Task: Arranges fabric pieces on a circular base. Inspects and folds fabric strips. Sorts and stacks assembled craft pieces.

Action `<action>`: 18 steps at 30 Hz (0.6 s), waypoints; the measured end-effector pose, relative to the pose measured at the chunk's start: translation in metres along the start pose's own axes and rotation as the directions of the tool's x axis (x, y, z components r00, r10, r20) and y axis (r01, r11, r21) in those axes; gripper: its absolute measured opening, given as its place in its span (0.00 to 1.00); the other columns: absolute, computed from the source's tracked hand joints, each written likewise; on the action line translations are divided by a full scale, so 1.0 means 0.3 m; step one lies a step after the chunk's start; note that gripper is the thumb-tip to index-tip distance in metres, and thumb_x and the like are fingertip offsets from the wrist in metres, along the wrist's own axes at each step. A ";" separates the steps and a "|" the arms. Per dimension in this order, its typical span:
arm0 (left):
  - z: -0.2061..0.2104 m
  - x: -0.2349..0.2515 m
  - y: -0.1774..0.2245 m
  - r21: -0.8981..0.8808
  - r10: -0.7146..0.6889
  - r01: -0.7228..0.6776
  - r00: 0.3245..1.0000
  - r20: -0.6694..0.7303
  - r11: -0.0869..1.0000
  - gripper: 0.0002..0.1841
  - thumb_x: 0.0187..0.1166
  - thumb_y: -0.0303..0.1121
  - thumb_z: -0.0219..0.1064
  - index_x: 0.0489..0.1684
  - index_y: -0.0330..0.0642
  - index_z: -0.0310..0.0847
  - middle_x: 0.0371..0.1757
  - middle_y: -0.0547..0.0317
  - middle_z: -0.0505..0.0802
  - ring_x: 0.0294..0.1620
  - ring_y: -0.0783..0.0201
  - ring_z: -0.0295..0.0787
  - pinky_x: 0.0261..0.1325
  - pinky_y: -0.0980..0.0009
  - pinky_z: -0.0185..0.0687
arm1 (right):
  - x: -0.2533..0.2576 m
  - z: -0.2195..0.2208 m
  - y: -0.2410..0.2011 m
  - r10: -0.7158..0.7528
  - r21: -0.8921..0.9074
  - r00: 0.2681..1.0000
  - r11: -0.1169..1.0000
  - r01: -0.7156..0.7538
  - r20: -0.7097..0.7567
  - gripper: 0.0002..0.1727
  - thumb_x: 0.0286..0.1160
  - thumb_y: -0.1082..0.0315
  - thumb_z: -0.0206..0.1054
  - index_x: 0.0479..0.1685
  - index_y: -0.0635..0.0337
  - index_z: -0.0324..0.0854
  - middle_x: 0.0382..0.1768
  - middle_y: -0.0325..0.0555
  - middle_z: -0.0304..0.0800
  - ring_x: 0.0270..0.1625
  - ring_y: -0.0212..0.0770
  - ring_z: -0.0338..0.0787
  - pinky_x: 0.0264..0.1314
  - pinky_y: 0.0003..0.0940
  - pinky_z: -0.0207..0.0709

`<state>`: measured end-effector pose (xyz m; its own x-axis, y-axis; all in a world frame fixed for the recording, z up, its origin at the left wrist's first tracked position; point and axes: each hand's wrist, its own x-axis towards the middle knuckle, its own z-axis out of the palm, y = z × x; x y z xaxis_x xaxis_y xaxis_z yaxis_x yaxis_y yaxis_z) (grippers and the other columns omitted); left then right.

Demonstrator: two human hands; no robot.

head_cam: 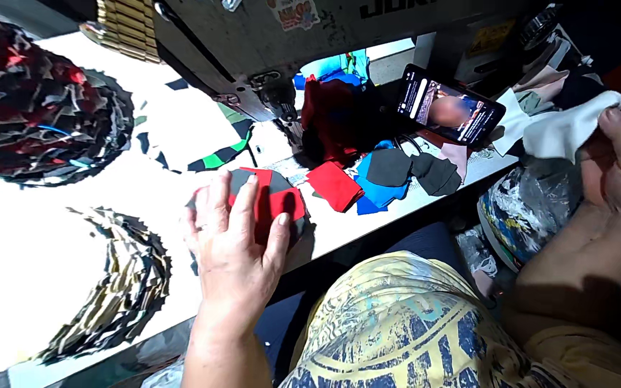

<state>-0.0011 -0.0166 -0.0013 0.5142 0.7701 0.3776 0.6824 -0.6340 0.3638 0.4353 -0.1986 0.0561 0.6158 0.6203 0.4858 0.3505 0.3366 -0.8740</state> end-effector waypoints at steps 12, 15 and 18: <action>-0.004 -0.038 0.287 -0.835 0.200 0.015 0.968 0.149 0.549 0.15 0.84 0.45 0.68 0.51 0.42 0.85 0.48 0.66 0.93 0.49 0.73 0.93 0.55 0.73 0.93 | -0.291 0.551 -0.095 -0.023 0.178 0.691 0.972 -0.155 0.723 0.02 0.72 0.82 0.67 0.36 0.73 0.85 0.35 0.48 0.89 0.36 0.30 0.89 0.41 0.24 0.88; -0.008 -0.059 0.266 -0.807 0.103 0.063 0.983 0.151 0.588 0.11 0.82 0.42 0.70 0.46 0.43 0.84 0.42 0.68 0.93 0.42 0.74 0.93 0.47 0.76 0.93 | -0.319 0.599 -0.086 -0.028 0.178 0.663 0.971 -0.160 0.748 0.03 0.73 0.81 0.68 0.36 0.73 0.86 0.36 0.48 0.88 0.39 0.30 0.90 0.44 0.23 0.88; -0.007 -0.078 0.248 -0.771 0.058 0.075 0.988 0.144 0.633 0.09 0.84 0.38 0.67 0.45 0.42 0.84 0.39 0.66 0.93 0.38 0.75 0.91 0.43 0.78 0.91 | -0.325 0.617 -0.074 -0.019 0.171 0.637 0.969 -0.179 0.771 0.04 0.75 0.81 0.67 0.38 0.73 0.88 0.38 0.48 0.90 0.42 0.31 0.90 0.47 0.24 0.88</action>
<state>0.0363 -0.0819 0.0186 0.6227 0.7339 0.2714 0.0698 -0.3975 0.9149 0.2368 -0.1355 0.0261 -0.1580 0.9349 0.3179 0.1087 0.3364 -0.9354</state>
